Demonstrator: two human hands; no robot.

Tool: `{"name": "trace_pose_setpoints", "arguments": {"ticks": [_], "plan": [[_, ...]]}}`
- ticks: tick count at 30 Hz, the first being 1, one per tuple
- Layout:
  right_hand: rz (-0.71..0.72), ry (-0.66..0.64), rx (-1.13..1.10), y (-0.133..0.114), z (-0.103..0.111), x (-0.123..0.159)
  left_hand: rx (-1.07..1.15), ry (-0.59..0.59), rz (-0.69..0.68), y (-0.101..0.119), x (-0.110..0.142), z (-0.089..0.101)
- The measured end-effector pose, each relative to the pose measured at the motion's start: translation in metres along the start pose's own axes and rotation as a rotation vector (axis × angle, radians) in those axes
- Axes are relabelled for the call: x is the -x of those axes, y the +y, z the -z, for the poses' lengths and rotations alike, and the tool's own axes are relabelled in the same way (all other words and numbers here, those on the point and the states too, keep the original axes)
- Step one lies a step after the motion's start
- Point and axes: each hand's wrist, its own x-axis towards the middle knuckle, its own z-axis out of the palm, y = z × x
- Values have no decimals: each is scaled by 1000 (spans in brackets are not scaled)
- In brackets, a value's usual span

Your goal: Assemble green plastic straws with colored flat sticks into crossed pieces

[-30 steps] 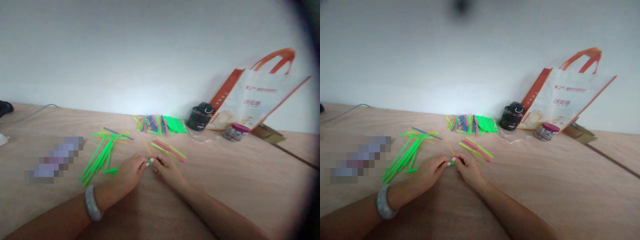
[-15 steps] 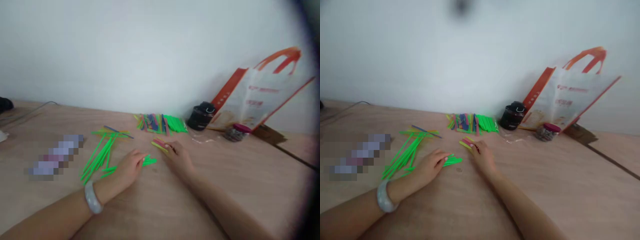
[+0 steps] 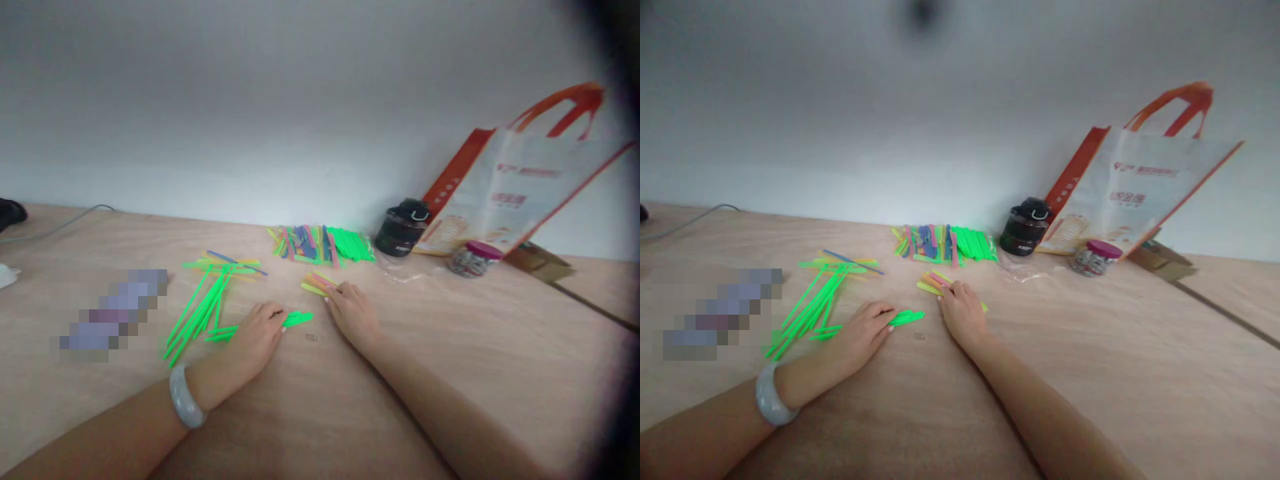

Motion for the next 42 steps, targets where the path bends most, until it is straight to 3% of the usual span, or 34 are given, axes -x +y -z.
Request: {"name": "trace_pose_setpoints", "arguments": {"ticks": [6,12,16,20,23,27,30,33,35,37,40,42], "plan": [[17,34,-17,-2,2,3,52,24,-22,0,-2,-2],[91,50,-68,-13,9,8,72,-45,-97,2,-2,-1],[91,20,-46,-14,8,9,41,-70,-94,7,0,0],[66,-4,-54,-10,5,8,-59,-21,-87,9,-2,10],[66,7,-78,-10,6,9,-253,77,16,-1,-10,34],[77,30,-115,-14,8,9,-524,179,351,-36,-19,72],[102,53,-142,-18,9,9,-617,119,595,-66,-17,89],[112,62,-167,-19,9,9,-556,-32,745,-84,-11,95],[113,56,-190,-19,10,9,-491,-103,777,-86,-10,99],[109,60,-238,-19,12,9,-484,-80,780,-81,-12,102],[98,88,-427,-21,16,8,-476,90,712,-63,-17,102],[53,81,-632,-26,18,8,-403,200,594,-46,-19,95]]}}
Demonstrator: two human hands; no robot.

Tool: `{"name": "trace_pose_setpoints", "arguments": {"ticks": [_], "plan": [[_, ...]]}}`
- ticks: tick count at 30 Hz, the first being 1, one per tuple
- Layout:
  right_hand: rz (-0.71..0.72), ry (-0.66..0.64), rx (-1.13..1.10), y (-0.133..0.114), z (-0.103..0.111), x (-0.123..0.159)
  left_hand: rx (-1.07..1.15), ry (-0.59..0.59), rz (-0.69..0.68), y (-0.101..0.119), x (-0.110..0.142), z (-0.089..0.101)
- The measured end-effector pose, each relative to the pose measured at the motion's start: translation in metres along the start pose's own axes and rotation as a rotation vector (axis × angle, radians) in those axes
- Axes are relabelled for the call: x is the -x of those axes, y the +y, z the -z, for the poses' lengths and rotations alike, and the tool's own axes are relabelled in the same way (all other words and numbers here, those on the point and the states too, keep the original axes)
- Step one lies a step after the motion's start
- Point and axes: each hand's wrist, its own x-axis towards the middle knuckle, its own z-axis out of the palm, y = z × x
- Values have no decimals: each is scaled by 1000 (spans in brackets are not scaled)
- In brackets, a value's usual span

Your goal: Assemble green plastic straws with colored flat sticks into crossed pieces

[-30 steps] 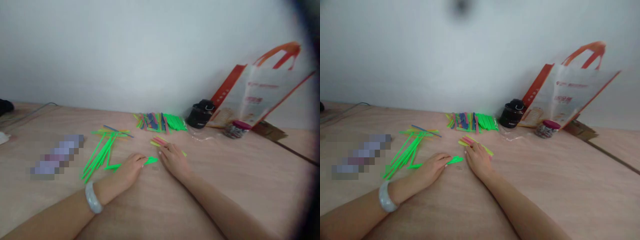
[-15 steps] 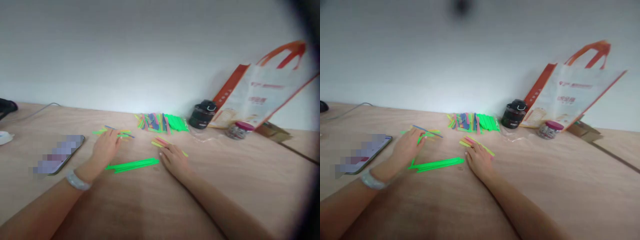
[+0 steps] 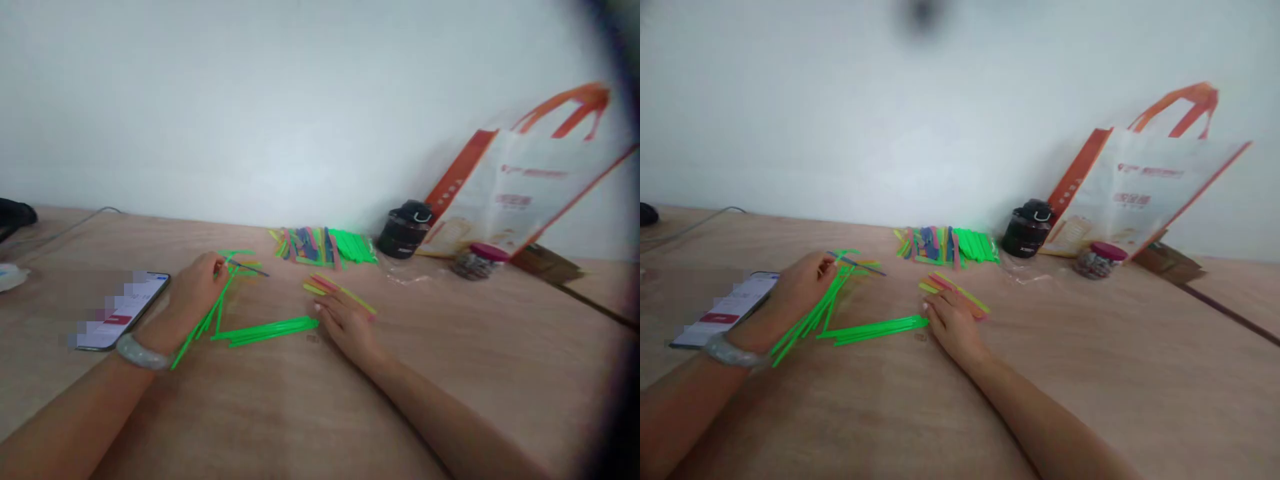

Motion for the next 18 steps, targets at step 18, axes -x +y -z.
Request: {"name": "trace_pose_setpoints", "arguments": {"ticks": [18], "plan": [[-573,-217,-903,-41,-17,13,404,-257,-563,67,81,-41]]}}
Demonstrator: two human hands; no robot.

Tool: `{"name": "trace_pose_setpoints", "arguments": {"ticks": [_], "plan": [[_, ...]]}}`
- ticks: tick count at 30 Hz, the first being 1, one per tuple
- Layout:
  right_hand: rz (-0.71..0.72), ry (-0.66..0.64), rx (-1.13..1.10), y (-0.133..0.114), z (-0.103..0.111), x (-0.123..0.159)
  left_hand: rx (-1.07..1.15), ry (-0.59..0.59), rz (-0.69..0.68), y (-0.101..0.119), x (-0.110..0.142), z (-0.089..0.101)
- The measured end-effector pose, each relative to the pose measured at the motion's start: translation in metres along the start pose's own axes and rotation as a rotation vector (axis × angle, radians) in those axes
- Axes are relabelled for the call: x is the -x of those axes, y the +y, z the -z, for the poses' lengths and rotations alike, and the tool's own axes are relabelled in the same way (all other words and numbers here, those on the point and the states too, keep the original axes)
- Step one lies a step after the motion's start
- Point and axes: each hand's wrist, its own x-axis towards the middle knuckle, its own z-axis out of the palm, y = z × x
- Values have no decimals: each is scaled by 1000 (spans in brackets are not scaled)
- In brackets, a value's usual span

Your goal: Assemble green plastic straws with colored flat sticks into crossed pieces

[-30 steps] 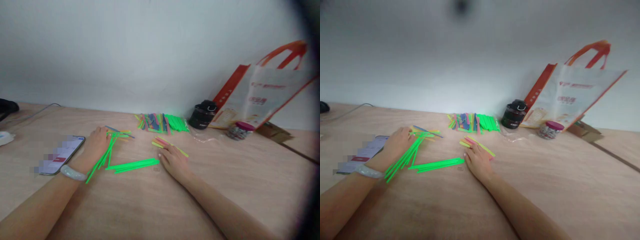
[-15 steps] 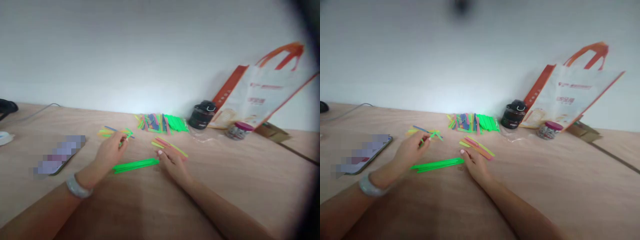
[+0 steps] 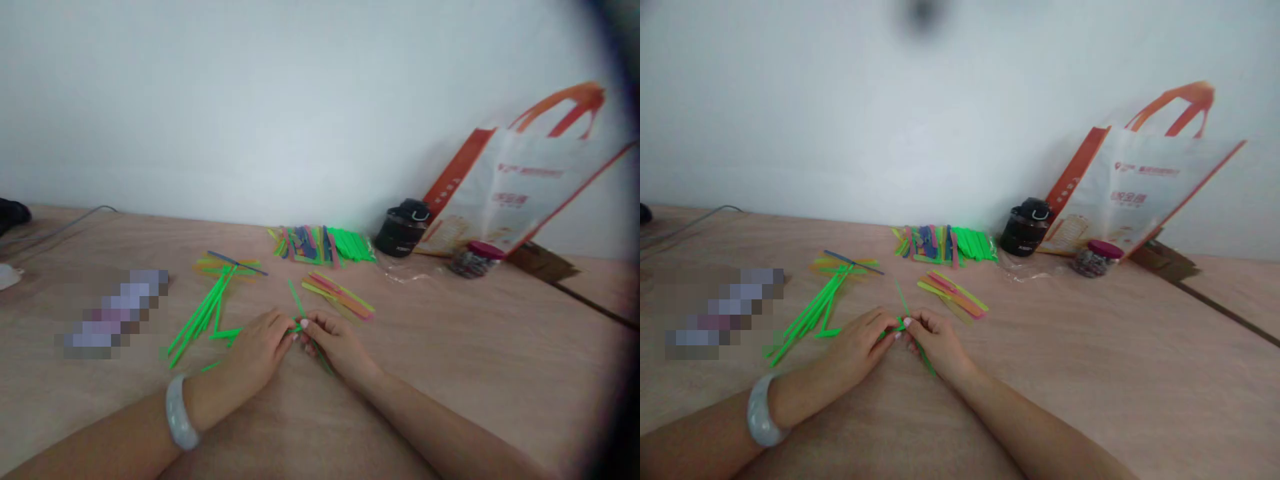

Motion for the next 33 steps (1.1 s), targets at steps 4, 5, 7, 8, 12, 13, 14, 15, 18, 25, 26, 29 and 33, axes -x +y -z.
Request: {"name": "trace_pose_setpoints", "arguments": {"ticks": [4,5,7,8,12,13,14,15,18,25,26,29,33], "plan": [[-13,-20,64,-1,-5,3,6,-3,-9,-1,1,-2],[-16,-24,73,-1,-6,4,9,-1,-4,-1,2,-3],[-21,-25,85,-1,-7,6,6,5,11,0,2,-3],[-24,-25,96,-2,-7,6,1,-1,16,0,1,-3],[0,-24,161,-4,-7,6,10,-8,33,2,-3,-1],[22,-25,188,-4,-6,5,29,-9,42,3,-4,0],[51,-22,219,-5,-4,4,53,-4,58,3,-5,1],[86,-3,256,-6,0,1,82,2,79,3,-5,3],[201,150,387,-8,19,-11,162,12,146,3,-7,8],[357,333,1067,-1,59,-31,52,33,-74,1,-11,-3],[350,319,1155,1,59,-31,21,23,-108,0,-11,-5],[364,288,1340,4,56,-28,-92,21,-97,-5,-8,-9],[404,266,1422,8,56,-24,-149,26,-23,-16,-2,-5]]}}
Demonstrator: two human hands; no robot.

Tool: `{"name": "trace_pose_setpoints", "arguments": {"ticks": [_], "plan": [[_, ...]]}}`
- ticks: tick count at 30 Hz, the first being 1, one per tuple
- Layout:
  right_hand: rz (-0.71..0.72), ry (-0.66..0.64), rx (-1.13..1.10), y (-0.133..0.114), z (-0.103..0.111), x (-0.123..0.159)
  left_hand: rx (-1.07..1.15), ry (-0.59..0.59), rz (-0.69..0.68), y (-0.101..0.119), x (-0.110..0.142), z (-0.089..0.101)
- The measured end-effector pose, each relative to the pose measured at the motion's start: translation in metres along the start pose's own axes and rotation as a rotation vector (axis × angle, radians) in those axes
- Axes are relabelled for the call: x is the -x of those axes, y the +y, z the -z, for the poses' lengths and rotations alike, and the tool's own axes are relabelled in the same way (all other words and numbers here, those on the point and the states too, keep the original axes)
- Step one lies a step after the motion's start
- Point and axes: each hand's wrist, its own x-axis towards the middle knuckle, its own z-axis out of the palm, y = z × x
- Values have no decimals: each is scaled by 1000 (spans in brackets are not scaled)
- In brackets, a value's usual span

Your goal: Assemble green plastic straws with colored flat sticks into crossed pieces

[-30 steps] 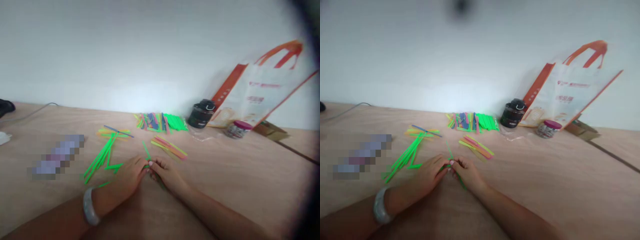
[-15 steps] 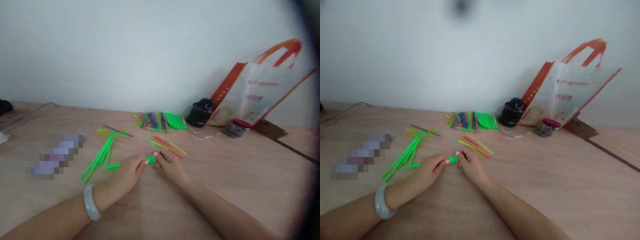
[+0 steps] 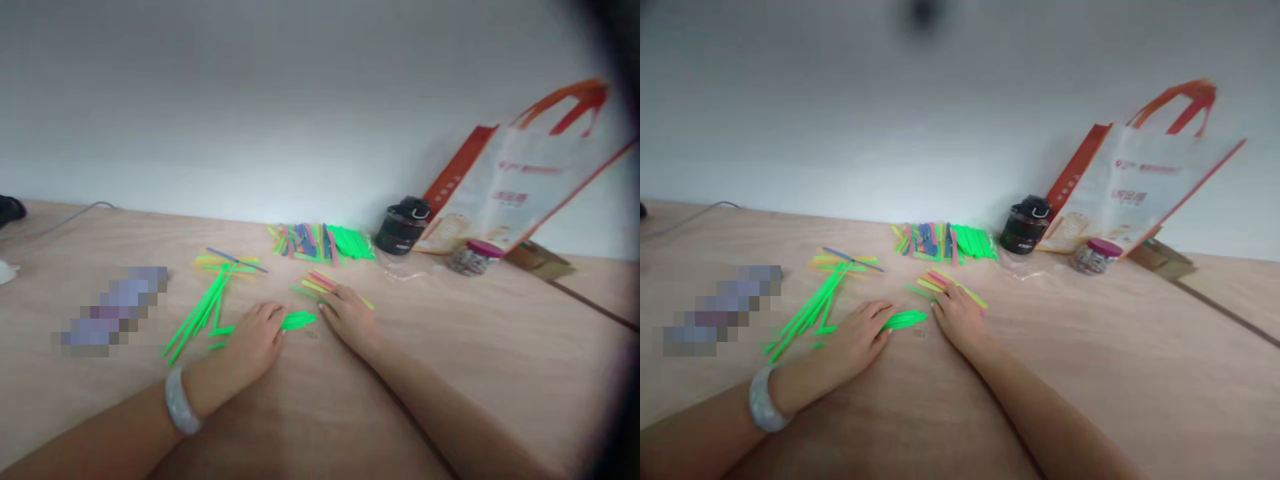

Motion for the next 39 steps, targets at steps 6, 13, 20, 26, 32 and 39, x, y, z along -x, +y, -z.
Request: {"name": "trace_pose_setpoints", "arguments": {"ticks": [6,13,20,26,32,39], "plan": [[-8,-27,32,5,-4,-3,40,-19,-77,-6,-2,-1],[-17,18,32,4,-3,-2,54,-3,-78,0,-6,2],[50,49,-62,-10,4,3,-262,264,195,-32,-16,45],[62,54,-108,-12,3,2,-460,24,538,-76,-16,66],[63,82,-237,-14,7,3,-426,-53,578,-79,-16,68],[-174,28,-836,-31,9,5,-173,160,212,-26,-14,52]]}}
